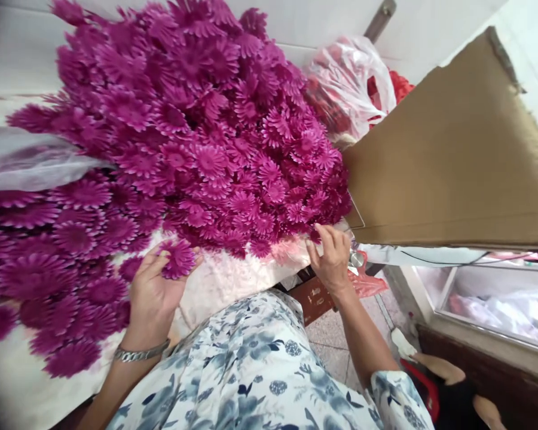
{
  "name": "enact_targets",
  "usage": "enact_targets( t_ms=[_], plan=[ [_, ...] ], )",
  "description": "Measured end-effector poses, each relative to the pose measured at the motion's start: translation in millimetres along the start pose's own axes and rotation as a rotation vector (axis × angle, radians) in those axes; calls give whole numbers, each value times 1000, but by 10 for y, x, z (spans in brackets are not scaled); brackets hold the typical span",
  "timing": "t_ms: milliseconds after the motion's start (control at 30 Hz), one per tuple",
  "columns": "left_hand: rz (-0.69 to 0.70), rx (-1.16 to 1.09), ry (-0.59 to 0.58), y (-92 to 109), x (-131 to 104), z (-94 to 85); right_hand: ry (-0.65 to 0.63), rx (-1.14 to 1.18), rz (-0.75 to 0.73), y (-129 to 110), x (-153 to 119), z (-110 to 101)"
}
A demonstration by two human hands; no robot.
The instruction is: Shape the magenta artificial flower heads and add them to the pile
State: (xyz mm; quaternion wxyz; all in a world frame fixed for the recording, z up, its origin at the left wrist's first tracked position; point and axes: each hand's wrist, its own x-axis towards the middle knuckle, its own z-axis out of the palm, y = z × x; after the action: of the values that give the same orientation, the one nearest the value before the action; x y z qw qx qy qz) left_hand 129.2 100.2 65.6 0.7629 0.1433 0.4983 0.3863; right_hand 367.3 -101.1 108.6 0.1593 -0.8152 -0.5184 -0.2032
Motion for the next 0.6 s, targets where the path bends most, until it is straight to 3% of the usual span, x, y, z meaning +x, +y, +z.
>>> enact_targets(
  t_ms=[167, 400, 600],
  plan=[
    [-67, 67, -13, 11, -10, 43, -161, -221, 142, 485, -233, -37],
    [-116, 58, -6, -12, -49, 122, -535, -317, 271, 562, -249, 43],
    [-92, 67, 21, -34, -47, 143, -606, -296, 276, 677, -202, 165]
  ],
)
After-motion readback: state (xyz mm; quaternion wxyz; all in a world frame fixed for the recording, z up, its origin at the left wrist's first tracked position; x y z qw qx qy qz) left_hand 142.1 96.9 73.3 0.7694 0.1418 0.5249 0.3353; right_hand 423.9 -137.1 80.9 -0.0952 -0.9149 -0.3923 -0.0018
